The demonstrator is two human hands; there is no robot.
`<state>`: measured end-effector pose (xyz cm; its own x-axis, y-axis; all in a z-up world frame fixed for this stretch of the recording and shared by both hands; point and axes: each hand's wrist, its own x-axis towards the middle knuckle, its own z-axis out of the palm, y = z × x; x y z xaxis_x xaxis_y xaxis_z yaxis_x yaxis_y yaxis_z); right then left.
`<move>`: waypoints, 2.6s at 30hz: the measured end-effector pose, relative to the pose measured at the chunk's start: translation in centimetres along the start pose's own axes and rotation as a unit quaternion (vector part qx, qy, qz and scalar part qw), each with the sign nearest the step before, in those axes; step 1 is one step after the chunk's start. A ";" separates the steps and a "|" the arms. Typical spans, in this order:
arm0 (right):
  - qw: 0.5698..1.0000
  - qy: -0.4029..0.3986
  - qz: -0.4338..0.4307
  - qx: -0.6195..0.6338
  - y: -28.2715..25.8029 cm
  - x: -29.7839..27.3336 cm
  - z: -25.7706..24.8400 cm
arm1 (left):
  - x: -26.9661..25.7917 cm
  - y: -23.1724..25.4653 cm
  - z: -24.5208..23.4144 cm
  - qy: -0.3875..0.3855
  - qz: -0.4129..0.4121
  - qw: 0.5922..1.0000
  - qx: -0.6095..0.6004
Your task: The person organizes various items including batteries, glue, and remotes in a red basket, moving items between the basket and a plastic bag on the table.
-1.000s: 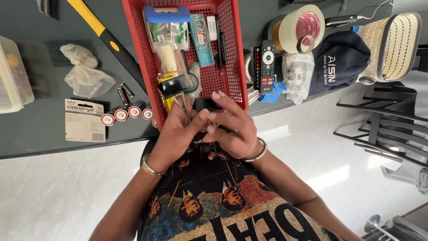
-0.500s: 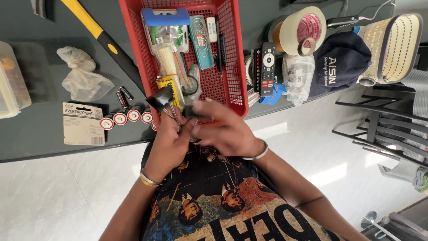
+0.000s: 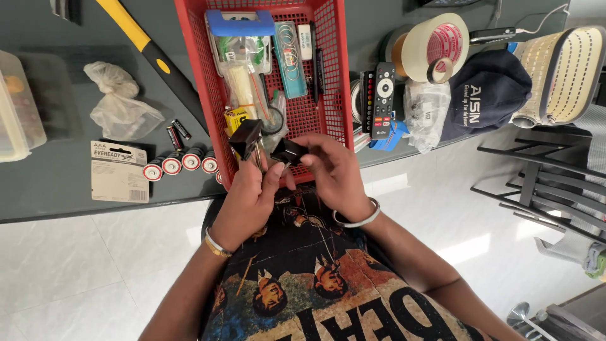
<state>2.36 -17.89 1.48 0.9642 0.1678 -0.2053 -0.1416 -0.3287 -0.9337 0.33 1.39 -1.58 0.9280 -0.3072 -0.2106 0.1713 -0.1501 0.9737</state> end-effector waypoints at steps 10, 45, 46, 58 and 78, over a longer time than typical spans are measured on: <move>0.856 0.069 -0.197 -0.473 2.5 8.9 -4.7 | 2.7 -2.8 0.3 -0.005 -0.074 0.969 -0.234; 1.000 0.018 -0.019 -0.003 0.0 1.2 -2.9 | 3.0 -0.2 0.6 0.040 0.026 0.993 -0.110; 0.997 0.054 -0.036 -0.042 -0.4 0.6 -2.2 | 3.0 -0.2 0.5 0.055 0.028 0.995 -0.075; 0.905 0.121 -0.321 -0.251 -1.6 -0.1 0.6 | 2.0 -1.3 1.3 0.019 -0.122 0.957 -0.263; 0.979 -0.042 0.066 0.189 2.0 0.7 -2.1 | 2.0 0.4 -0.1 -0.009 -0.009 0.997 -0.081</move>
<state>3.19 -20.41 0.11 0.9122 0.2290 -0.3396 -0.3513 0.0111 -0.9362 2.33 0.77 -1.58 0.9185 -0.3234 -0.2274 0.2399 -0.0013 0.9708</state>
